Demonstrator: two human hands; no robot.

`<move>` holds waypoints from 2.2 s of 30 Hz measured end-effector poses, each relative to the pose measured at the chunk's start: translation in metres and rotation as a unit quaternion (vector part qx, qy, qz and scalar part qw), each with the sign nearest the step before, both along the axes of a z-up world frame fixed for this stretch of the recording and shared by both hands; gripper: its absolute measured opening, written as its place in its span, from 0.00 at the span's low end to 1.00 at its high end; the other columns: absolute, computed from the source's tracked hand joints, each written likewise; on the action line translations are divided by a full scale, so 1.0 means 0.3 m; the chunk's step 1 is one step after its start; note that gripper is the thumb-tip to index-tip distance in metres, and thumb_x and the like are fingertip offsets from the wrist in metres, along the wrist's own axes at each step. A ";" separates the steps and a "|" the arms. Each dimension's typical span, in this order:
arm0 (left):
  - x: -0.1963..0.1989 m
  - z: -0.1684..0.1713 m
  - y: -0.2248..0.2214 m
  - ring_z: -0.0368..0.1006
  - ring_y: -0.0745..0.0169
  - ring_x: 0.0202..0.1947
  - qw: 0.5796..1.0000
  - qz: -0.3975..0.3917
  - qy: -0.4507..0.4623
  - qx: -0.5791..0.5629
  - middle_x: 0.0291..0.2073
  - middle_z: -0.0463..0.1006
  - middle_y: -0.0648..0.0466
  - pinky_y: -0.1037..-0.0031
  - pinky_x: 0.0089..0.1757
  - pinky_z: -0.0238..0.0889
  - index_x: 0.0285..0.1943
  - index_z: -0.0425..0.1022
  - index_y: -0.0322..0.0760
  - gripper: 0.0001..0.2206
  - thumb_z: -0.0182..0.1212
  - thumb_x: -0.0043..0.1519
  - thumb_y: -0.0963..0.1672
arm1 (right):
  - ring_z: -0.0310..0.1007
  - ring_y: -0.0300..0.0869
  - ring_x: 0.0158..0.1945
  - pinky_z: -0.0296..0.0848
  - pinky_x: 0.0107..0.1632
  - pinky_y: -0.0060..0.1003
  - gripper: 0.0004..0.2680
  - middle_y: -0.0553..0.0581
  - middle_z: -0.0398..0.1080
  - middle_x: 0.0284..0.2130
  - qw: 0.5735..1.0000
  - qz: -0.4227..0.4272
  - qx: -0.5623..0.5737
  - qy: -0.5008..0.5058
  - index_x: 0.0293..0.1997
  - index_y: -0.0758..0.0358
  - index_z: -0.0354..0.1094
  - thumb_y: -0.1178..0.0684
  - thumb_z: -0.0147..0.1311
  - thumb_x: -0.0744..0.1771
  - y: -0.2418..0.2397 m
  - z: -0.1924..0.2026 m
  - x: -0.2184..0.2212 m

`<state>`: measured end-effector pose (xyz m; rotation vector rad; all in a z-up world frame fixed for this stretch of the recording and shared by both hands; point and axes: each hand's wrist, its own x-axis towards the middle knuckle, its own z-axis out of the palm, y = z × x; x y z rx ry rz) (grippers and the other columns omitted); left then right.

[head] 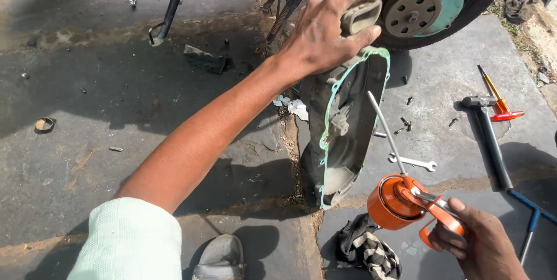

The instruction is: The person works on a red scooter, using a screwdriver to pry at the engine side cover and removing it from the bike. They scrape old gasket material from the cover by hand, then use an oil can to apply oil to the cover and a rubber part, holding the cover against the scooter.

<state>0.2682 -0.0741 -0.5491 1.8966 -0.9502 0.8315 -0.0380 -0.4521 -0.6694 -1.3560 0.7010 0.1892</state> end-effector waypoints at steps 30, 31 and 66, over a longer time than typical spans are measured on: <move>-0.009 0.151 0.013 0.80 0.70 0.34 0.978 -0.168 -0.102 -0.072 0.35 0.81 0.60 0.75 0.39 0.77 0.45 0.78 0.44 0.16 0.71 0.65 0.55 | 0.51 0.44 0.17 0.64 0.33 0.51 0.23 0.51 0.46 0.14 0.997 -0.022 -0.051 -0.055 0.24 0.73 0.60 0.42 0.49 0.74 0.151 0.079 -0.043; -0.011 0.159 0.023 0.81 0.71 0.35 0.977 -0.187 -0.072 -0.069 0.36 0.82 0.61 0.75 0.40 0.79 0.46 0.79 0.46 0.16 0.71 0.66 0.56 | 0.50 0.44 0.17 0.64 0.32 0.49 0.24 0.50 0.46 0.14 0.997 -0.010 -0.026 -0.070 0.24 0.72 0.59 0.41 0.49 0.75 0.163 0.095 -0.022; -0.057 0.162 -0.006 0.78 0.73 0.30 0.970 -0.218 -0.089 -0.054 0.32 0.79 0.62 0.78 0.37 0.77 0.43 0.79 0.48 0.16 0.69 0.64 0.57 | 0.44 0.41 0.17 0.52 0.24 0.44 0.16 0.48 0.43 0.14 0.995 0.023 -0.087 -0.040 0.38 0.69 0.56 0.44 0.38 0.77 0.262 0.247 0.144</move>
